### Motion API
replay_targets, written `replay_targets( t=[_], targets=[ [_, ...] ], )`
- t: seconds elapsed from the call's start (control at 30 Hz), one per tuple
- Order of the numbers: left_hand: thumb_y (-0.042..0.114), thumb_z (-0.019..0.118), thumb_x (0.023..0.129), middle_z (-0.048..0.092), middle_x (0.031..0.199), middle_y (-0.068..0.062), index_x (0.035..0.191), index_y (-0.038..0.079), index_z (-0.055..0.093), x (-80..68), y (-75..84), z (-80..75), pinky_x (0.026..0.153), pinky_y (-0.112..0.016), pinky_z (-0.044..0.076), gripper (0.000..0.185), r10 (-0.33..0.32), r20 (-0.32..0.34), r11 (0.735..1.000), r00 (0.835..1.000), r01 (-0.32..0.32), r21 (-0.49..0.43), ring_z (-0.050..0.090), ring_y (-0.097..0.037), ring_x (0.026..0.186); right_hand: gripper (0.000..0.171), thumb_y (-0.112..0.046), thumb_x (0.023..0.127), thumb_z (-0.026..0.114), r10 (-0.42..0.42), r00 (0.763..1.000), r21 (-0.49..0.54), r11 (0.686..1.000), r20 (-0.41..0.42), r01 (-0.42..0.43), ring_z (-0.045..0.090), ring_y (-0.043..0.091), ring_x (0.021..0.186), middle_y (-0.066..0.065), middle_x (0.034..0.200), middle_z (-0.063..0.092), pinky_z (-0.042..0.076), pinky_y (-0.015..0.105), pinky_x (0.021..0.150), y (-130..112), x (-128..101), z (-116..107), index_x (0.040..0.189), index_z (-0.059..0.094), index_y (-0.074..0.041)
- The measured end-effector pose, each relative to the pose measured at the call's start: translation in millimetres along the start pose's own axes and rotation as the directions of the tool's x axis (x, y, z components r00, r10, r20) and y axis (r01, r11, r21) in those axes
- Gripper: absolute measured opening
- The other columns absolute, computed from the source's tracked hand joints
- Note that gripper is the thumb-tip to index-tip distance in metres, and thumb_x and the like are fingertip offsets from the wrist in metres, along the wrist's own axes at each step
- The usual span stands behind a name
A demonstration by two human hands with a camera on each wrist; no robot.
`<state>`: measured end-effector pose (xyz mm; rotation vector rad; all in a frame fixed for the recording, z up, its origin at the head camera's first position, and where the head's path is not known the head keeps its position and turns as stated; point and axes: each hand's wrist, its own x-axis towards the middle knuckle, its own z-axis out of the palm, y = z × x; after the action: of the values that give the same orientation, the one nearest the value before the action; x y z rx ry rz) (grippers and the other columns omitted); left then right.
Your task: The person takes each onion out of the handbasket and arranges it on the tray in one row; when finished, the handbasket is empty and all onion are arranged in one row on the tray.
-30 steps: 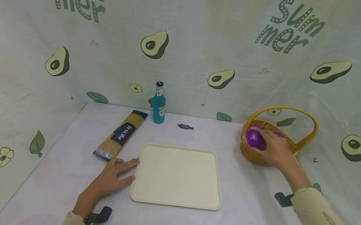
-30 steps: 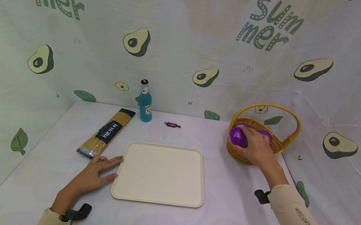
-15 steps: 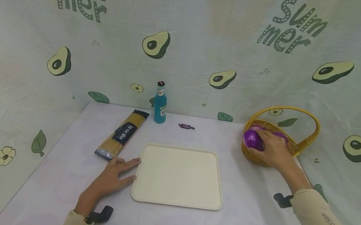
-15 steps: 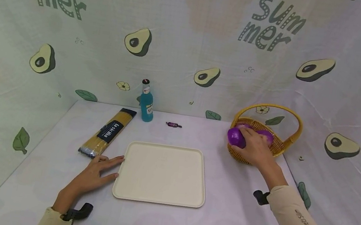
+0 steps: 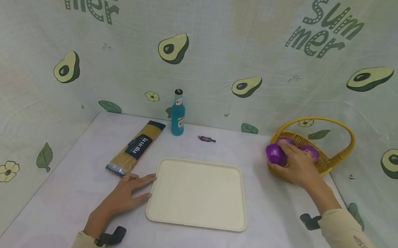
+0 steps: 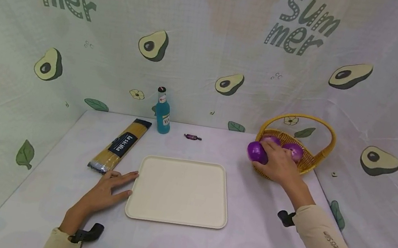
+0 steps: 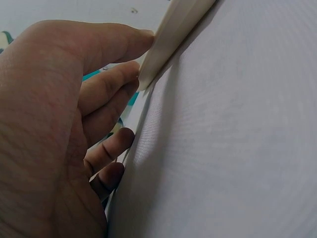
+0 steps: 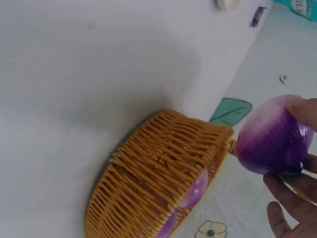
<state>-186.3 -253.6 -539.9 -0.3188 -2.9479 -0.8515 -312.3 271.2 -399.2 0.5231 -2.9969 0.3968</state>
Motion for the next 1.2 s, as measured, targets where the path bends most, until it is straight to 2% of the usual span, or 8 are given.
replay_targets(
  t=[0.23,0.43,0.57,0.77,1.2],
  targets=[
    [0.057,0.061,0.094,0.044,0.149,0.025,0.148,0.043,0.047,0.6,-2.6,1.3,0.096,-0.05,0.041,0.058,-0.012,0.015,1.0,1.0,0.012,0.0,0.038,-0.013,0.116,0.084,-0.041,0.088,0.076,-0.003,1.0,-0.007,1.0,0.013,0.003,0.033,0.052,0.136,0.03,0.153,0.035,0.019,0.074,0.106,-4,0,2,0.15,0.039,0.001],
    [0.058,0.061,0.094,0.043,0.15,0.026,0.148,0.044,0.047,0.5,-3.1,1.6,0.097,-0.051,0.041,0.057,-0.011,0.012,1.0,1.0,0.011,-0.003,0.038,-0.013,0.117,0.083,-0.04,0.088,0.077,0.023,1.0,-0.013,1.0,0.013,-0.023,0.032,0.056,0.133,0.027,0.154,0.034,0.028,0.075,0.101,-11,-1,4,0.151,0.04,-0.001],
    [0.057,0.062,0.094,0.043,0.149,0.026,0.147,0.044,0.047,0.2,-3.1,1.6,0.096,-0.049,0.041,0.057,-0.008,0.007,1.0,1.0,0.008,-0.008,0.038,-0.012,0.115,0.08,-0.035,0.088,0.078,-0.019,1.0,-0.003,1.0,0.0,0.019,0.035,0.056,0.132,0.029,0.15,0.038,0.026,0.074,0.103,-15,-1,6,0.148,0.042,0.002],
    [0.056,0.062,0.094,0.043,0.149,0.026,0.147,0.044,0.047,-0.4,-3.0,1.7,0.097,-0.05,0.04,0.057,-0.014,0.011,1.0,1.0,0.015,-0.008,0.038,-0.012,0.117,0.077,-0.028,0.087,0.079,-0.083,0.996,-0.004,0.997,-0.022,0.083,0.037,0.053,0.133,0.031,0.148,0.041,0.025,0.066,0.107,-20,0,11,0.147,0.042,0.005],
    [0.054,0.063,0.094,0.044,0.149,0.025,0.147,0.043,0.047,0.1,-0.7,0.4,0.098,-0.05,0.04,0.057,-0.007,0.014,1.0,1.0,0.007,-0.001,0.038,-0.014,0.117,0.073,-0.028,0.086,0.08,-0.149,0.988,0.023,0.988,-0.044,0.15,0.04,0.048,0.132,0.03,0.144,0.046,0.025,0.061,0.106,-29,2,19,0.143,0.047,0.005]
  ],
)
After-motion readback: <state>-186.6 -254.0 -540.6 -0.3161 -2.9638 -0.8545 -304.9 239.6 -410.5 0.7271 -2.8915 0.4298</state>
